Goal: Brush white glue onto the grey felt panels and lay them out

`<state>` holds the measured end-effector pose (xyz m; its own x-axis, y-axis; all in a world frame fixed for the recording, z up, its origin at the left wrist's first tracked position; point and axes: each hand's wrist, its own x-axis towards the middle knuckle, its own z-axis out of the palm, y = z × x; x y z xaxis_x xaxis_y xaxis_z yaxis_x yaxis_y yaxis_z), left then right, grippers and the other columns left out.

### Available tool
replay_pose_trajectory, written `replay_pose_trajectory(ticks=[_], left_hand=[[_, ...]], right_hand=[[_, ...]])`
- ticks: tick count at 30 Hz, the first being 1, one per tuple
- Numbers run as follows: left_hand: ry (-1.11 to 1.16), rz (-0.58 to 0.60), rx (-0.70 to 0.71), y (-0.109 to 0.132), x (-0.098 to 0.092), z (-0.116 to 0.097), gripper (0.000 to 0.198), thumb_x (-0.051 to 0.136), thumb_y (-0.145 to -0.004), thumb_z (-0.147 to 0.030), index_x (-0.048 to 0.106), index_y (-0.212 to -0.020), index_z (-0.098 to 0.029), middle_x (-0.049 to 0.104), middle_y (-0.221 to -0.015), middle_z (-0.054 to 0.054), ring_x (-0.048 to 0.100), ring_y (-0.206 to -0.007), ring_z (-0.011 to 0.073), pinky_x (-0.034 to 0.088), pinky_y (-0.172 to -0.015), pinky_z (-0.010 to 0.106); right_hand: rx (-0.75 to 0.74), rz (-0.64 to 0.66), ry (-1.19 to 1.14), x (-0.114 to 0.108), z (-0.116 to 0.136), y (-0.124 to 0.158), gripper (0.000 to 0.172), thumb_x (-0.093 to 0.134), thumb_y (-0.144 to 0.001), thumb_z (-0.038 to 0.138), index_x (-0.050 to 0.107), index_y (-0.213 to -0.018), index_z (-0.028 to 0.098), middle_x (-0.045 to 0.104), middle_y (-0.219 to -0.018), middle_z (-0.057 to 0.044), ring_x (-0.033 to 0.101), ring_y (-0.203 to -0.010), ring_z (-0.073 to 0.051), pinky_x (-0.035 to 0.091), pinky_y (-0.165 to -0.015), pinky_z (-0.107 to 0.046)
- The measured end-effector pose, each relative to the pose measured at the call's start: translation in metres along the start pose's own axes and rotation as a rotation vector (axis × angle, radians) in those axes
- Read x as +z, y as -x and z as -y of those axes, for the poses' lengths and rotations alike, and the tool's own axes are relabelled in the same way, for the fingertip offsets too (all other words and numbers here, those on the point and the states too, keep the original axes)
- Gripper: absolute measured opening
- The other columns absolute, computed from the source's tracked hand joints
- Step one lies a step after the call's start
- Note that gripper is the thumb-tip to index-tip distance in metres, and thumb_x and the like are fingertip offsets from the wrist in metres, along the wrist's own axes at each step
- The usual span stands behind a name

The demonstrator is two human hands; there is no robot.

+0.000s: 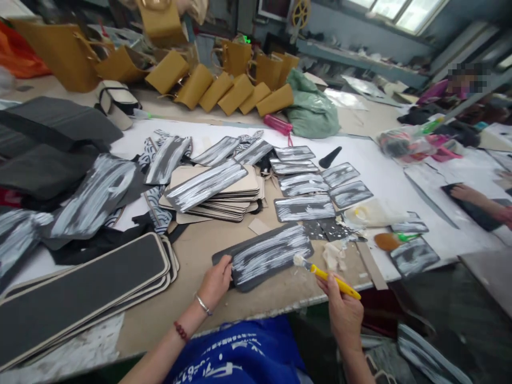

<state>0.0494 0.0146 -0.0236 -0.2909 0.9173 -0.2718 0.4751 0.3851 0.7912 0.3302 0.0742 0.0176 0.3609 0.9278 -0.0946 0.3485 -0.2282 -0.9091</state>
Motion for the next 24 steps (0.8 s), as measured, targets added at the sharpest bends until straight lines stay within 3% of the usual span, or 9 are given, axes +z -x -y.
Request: replay_pose_trajectory(ticks=[2,6,13,17,20,24], left_hand=[[0.070,0.021,-0.015,-0.002,-0.004,0.001,0.018,0.037,-0.080,-0.032,0.049,-0.088,-0.023,0.058,-0.052,-0.003,0.059,-0.052,0.0165,0.043,-0.053,0.024],[0.192,0.065,-0.056,-0.008,-0.006,0.002,0.030,0.039,-0.074,-0.044,0.051,-0.089,-0.020,0.059,-0.048,-0.004,0.055,-0.043,0.0160,0.043,-0.048,0.026],[0.159,0.018,-0.046,-0.002,-0.010,0.001,0.047,0.046,-0.066,-0.055,0.051,-0.095,-0.019,0.062,-0.051,-0.002,0.057,-0.046,0.0184,0.046,-0.050,0.029],[0.064,-0.028,-0.021,0.009,-0.013,-0.008,0.047,0.045,-0.064,-0.058,0.052,-0.092,-0.021,0.062,-0.049,-0.003,0.057,-0.045,0.0192,0.047,-0.052,0.030],[0.007,-0.061,-0.017,0.013,-0.011,-0.011,0.046,0.044,-0.064,-0.059,0.052,-0.089,-0.021,0.062,-0.048,-0.002,0.056,-0.044,0.0197,0.047,-0.051,0.030],[-0.131,-0.101,0.052,0.018,-0.010,-0.002,0.047,0.043,-0.066,-0.061,0.054,-0.085,-0.020,0.063,-0.050,0.000,0.060,-0.049,0.0207,0.049,-0.051,0.029]], right_hand=[[0.094,-0.029,-0.103,-0.006,-0.001,0.015,0.050,0.064,-0.067,0.054,0.062,-0.094,0.011,0.069,-0.083,-0.010,0.066,-0.074,-0.026,0.055,-0.074,-0.040],[0.141,-0.060,-0.238,0.000,0.004,0.043,0.044,0.066,-0.066,0.051,0.064,-0.089,0.014,0.068,-0.083,-0.007,0.066,-0.076,-0.025,0.055,-0.074,-0.038],[0.055,0.173,-0.305,0.039,0.007,0.070,0.032,0.060,-0.074,0.045,0.066,-0.086,0.016,0.068,-0.084,-0.006,0.066,-0.074,-0.023,0.056,-0.068,-0.034],[0.019,0.121,-0.344,0.025,-0.005,0.056,0.033,0.058,-0.076,0.045,0.065,-0.088,0.015,0.067,-0.083,-0.006,0.066,-0.074,-0.022,0.055,-0.070,-0.035],[0.033,0.041,-0.407,0.012,-0.014,0.029,0.036,0.056,-0.076,0.047,0.063,-0.090,0.014,0.067,-0.082,-0.007,0.066,-0.073,-0.022,0.055,-0.070,-0.035],[-0.054,-0.007,-0.329,0.013,-0.021,-0.012,0.037,0.048,-0.080,0.047,0.063,-0.090,0.014,0.067,-0.078,-0.006,0.065,-0.070,-0.020,0.054,-0.065,-0.032]])
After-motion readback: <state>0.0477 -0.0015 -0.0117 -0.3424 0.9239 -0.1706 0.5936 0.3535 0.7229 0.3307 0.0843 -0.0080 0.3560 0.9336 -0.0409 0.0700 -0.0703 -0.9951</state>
